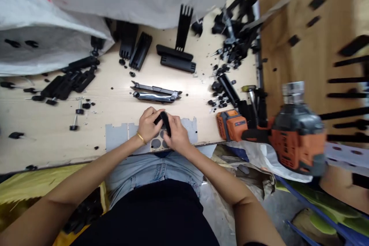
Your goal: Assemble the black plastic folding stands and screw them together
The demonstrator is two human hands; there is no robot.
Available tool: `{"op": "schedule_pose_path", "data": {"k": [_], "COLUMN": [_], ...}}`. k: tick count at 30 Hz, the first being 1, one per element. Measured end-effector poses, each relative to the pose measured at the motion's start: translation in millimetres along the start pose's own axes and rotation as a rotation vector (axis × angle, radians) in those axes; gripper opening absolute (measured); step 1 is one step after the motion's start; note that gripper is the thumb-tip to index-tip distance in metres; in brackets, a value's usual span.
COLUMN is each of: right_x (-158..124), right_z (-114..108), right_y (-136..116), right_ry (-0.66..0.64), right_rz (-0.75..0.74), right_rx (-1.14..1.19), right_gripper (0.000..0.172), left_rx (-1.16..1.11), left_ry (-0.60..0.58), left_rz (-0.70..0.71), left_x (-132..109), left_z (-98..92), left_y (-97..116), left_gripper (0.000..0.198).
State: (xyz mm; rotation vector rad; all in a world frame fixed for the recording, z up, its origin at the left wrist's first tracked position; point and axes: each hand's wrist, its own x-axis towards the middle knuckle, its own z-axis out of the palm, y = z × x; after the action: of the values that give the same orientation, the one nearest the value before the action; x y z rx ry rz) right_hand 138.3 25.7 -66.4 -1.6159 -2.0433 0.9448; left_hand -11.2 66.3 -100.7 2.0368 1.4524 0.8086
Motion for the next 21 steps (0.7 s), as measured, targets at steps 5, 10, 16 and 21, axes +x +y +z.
{"op": "schedule_pose_path", "data": {"k": [5, 10, 16, 21], "right_x": [25.0, 98.7, 209.2, 254.6], "right_z": [-58.4, -140.4, -203.0, -210.1], "right_y": [12.6, 57.4, 92.5, 105.8], "right_ry": [0.054, 0.466, 0.519, 0.496], "right_rz": [0.028, 0.432, 0.575, 0.642], "right_rx": [-0.042, -0.353, -0.463, -0.535], "right_gripper": [0.035, 0.034, 0.033, 0.035], "left_rx": [0.141, 0.134, 0.147, 0.15], "left_ry": [0.004, 0.077, 0.065, 0.07], "left_rz": [-0.125, -0.219, -0.135, -0.107], "left_x": [-13.5, -29.8, -26.5, -23.6], "left_z": [-31.0, -42.0, -38.4, -36.4], "left_y": [-11.0, -22.3, -20.7, -22.8], "left_gripper": [0.028, 0.033, 0.026, 0.027]}}
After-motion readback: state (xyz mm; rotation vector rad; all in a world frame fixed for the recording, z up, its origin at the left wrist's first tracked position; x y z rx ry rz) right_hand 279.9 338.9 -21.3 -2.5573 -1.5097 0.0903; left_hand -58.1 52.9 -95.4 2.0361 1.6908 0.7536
